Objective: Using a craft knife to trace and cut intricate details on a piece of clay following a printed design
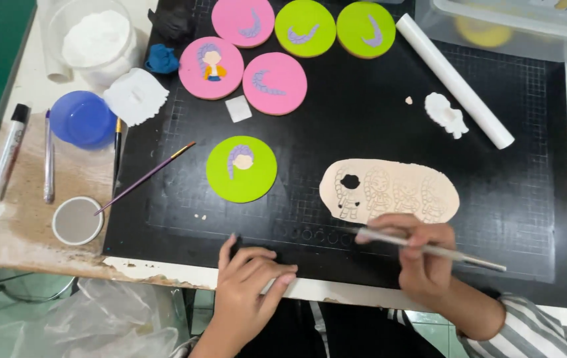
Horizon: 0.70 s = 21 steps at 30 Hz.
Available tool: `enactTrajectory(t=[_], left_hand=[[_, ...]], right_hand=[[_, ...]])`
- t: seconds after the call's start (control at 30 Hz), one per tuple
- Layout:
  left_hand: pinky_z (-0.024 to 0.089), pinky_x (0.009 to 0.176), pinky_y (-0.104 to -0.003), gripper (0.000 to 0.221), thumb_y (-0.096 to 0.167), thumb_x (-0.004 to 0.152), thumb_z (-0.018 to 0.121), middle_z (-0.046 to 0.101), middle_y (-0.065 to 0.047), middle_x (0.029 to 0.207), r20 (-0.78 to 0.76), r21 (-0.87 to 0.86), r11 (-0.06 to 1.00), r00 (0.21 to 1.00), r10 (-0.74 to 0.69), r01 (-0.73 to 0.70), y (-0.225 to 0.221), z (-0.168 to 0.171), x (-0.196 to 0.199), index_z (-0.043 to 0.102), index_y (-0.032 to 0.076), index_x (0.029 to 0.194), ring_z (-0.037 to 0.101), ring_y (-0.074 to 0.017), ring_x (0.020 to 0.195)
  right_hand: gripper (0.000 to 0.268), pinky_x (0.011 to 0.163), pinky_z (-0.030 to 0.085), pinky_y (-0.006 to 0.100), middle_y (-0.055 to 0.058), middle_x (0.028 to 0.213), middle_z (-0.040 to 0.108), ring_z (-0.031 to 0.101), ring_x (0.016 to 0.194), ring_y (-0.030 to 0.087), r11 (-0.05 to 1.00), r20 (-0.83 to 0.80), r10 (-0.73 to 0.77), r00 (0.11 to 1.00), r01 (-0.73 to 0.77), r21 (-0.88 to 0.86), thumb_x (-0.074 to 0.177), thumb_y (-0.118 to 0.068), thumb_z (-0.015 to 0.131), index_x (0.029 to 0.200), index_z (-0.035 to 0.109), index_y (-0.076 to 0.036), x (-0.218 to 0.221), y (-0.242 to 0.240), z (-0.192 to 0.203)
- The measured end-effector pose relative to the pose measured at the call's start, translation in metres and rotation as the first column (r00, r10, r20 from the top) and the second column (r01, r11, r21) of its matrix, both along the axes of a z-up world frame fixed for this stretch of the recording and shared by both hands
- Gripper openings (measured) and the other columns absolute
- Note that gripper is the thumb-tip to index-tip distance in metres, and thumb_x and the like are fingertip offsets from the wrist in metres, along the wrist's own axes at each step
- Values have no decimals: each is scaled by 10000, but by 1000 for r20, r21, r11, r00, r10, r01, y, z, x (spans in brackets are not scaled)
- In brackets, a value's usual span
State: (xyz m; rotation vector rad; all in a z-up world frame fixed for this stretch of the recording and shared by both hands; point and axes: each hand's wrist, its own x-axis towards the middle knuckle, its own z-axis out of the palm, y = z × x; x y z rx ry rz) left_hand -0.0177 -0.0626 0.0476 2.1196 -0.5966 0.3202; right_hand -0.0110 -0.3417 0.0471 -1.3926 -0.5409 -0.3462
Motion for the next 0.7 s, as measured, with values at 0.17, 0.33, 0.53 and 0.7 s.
enactTrajectory(t=[0.17,0.33,0.53,0.7], left_hand=[[382,986,-481,328,311,991,648,607,75,673,166,163,985,982,-88,61,-50,-13,11,649,189,687,579,-166,774],[418,892,-446,324,307,937,797,544,57,694,309,298,951,951,-14,-83,-83,-16,24,608,196,698,556,-168,768],[394,782,-410,283,307,947,749,566,32,756,253,360,928,968,2,-96,-85,-14,29,554,192,778,533,-201,733],[373,762,-401,173,339,939,741,560,59,777,244,386,916,970,14,-110,-85,-13,30,628,211,911,534,-180,746]], right_hand=[[210,835,698,378,295,1116,664,788,934,351,909,-176,-315,933,244,-338,1016,25,528,1058,345,-70,1,-37,-17],[190,747,675,247,156,1015,672,817,876,256,804,23,-337,941,300,-513,947,43,666,975,508,-58,3,-35,-28],[204,806,599,262,102,988,738,752,881,195,713,143,-241,960,275,-644,847,-16,807,887,615,-75,8,-31,-25],[205,831,621,257,81,997,747,774,924,192,705,89,-255,963,248,-664,854,-38,795,886,606,-109,7,-34,-29]])
